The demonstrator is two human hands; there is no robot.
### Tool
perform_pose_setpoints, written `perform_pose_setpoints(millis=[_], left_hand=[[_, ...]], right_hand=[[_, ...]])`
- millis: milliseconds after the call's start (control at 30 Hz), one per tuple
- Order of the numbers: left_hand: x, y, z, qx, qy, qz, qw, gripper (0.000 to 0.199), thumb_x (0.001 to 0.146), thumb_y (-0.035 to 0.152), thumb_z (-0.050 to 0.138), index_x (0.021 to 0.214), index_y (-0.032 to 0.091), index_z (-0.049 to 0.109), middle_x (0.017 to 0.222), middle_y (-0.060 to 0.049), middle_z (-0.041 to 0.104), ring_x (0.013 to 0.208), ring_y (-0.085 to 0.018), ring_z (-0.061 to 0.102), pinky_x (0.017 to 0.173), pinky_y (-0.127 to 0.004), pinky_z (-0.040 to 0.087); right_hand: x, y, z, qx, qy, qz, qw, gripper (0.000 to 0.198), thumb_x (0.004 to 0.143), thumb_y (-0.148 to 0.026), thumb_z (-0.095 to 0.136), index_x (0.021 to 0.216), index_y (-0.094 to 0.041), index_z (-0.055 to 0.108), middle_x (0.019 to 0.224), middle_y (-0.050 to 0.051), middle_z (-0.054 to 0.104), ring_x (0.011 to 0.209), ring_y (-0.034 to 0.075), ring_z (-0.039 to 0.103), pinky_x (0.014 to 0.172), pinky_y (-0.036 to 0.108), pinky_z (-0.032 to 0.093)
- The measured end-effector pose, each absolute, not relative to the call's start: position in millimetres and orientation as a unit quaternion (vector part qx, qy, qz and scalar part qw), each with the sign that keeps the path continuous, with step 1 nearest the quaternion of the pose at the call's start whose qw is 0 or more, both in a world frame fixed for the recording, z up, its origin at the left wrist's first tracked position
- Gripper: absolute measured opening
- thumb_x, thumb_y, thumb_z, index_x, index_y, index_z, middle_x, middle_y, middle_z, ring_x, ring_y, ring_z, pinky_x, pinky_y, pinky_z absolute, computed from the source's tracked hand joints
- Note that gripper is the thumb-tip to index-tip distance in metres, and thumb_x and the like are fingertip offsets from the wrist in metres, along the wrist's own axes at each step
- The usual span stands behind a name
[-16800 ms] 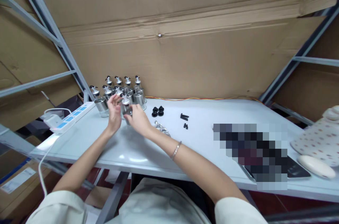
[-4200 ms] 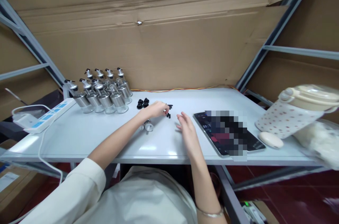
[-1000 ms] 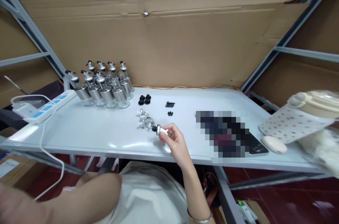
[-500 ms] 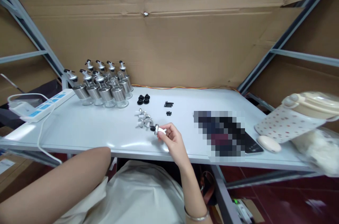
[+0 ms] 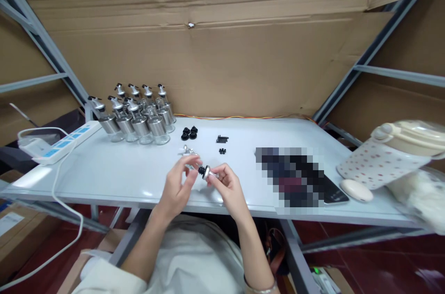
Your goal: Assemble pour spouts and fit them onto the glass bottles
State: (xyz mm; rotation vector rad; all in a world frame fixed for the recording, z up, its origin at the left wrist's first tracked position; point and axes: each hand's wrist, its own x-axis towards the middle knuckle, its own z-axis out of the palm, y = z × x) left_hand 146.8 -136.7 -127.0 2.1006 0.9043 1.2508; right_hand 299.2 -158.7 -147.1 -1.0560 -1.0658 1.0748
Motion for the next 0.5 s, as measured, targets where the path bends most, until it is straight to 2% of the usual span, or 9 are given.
perform_pose_setpoints(millis=[67, 200, 367, 500], left_hand=[[150, -128, -132, 0.802, 0.323, 0.441, 0.242, 0.021, 0.093, 0.028, 0.044, 0.103, 0.017, 0.058, 0.098, -0.008, 0.061, 0.093, -0.019, 0.055, 0.086, -0.035, 0.046], [152, -121, -143, 0.800, 0.321, 0.458, 0.216, 0.020, 0.093, 0.025, 0.041, 0.106, 0.017, 0.054, 0.100, -0.009, 0.059, 0.093, -0.018, 0.055, 0.084, -0.033, 0.045], [149, -123, -146, 0.820, 0.336, 0.390, 0.251, 0.021, 0.091, 0.029, 0.044, 0.108, 0.017, 0.051, 0.089, -0.006, 0.061, 0.074, -0.016, 0.056, 0.071, -0.028, 0.046], [152, -122, -146, 0.837, 0.360, 0.356, 0.209, 0.013, 0.088, 0.027, 0.041, 0.089, 0.018, 0.051, 0.077, -0.003, 0.060, 0.065, -0.016, 0.054, 0.061, -0.028, 0.043]], right_hand=[[299, -158, -148, -0.457, -0.455, 0.460, 0.610, 0.032, 0.070, -0.048, 0.071, 0.078, -0.021, 0.055, 0.066, -0.001, 0.062, 0.061, 0.015, 0.057, 0.065, 0.028, 0.045], [299, -155, -152, -0.446, -0.451, 0.455, 0.625, 0.033, 0.071, -0.049, 0.070, 0.080, -0.021, 0.057, 0.066, 0.000, 0.062, 0.063, 0.015, 0.058, 0.066, 0.029, 0.046], [302, -155, -153, -0.440, -0.463, 0.452, 0.623, 0.031, 0.074, -0.048, 0.067, 0.085, -0.020, 0.060, 0.065, -0.001, 0.060, 0.061, 0.013, 0.055, 0.065, 0.027, 0.045], [302, -158, -147, -0.468, -0.489, 0.451, 0.582, 0.033, 0.072, -0.050, 0.067, 0.082, -0.019, 0.063, 0.058, -0.002, 0.056, 0.055, 0.013, 0.051, 0.058, 0.026, 0.043]])
